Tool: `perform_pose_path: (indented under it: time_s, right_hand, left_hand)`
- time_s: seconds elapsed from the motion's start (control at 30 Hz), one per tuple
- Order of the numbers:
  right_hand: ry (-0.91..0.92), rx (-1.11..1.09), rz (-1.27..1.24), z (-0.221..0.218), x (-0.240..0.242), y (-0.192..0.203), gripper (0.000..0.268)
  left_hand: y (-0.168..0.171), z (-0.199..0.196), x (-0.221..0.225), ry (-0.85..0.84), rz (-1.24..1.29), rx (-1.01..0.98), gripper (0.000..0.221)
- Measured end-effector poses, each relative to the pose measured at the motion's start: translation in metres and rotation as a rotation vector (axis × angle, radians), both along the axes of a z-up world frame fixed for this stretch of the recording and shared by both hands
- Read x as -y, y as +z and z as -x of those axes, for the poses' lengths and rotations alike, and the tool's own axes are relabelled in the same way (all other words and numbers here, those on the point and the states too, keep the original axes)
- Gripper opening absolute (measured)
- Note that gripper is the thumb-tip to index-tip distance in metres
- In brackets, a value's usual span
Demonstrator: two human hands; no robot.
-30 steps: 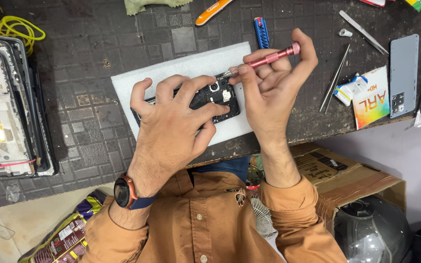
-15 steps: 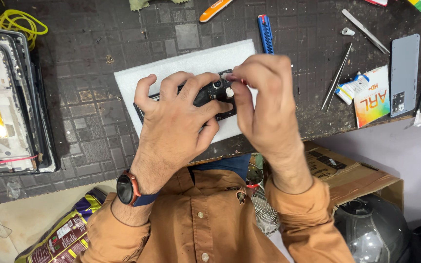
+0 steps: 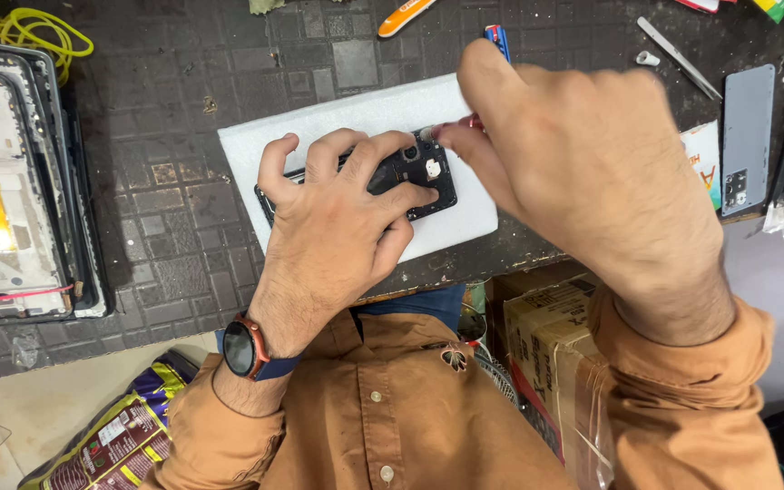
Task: The person uses a blue plastic pry tool and tweezers to lift and remove a black adhesive strip from the back of a smartphone battery. The person then uses a red screwdriver to remove screws from the camera module area on the back of the phone.
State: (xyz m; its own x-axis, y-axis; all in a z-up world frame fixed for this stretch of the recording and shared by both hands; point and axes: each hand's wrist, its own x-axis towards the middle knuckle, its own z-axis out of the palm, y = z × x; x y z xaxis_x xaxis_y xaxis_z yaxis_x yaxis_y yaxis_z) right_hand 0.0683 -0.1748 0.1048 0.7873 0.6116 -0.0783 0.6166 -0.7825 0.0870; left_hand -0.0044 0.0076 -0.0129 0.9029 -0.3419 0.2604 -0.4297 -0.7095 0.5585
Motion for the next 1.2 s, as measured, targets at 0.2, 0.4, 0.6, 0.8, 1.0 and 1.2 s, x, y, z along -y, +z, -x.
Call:
perform_pose_path:
  time_s: [0.2, 0.4, 0.6, 0.8, 1.0, 1.2]
  right_hand:
    - [0.075, 0.06, 0.008, -0.0044, 0.0026, -0.002, 0.035]
    - [0.035, 0.108, 0.18, -0.0031, 0.0016, -0.0047, 0.044]
    - [0.099, 0.021, -0.024, -0.0037, -0.0017, -0.0015, 0.031]
    - [0.037, 0.123, 0.145, -0.0024, -0.0043, -0.0029, 0.045]
    - [0.101, 0.08, 0.007, -0.0074, 0.0006, -0.0017, 0.031]
    - [0.048, 0.049, 0.042, -0.005, 0.0, -0.0017, 0.04]
  left_hand:
    - [-0.0006, -0.0011, -0.0008, -0.004, 0.014, 0.002, 0.019]
    - [-0.0007, -0.0007, -0.0005, -0.002, -0.003, -0.003, 0.018]
    - [-0.0007, -0.0016, 0.0, -0.004, -0.001, 0.007, 0.018]
    - [-0.0002, -0.0007, -0.0005, 0.004, 0.002, 0.005, 0.018]
    - [-0.0007, -0.0006, 0.0, -0.001, -0.004, 0.008, 0.019]
    - [-0.0001, -0.0013, 0.0003, 0.001, -0.009, 0.0, 0.018]
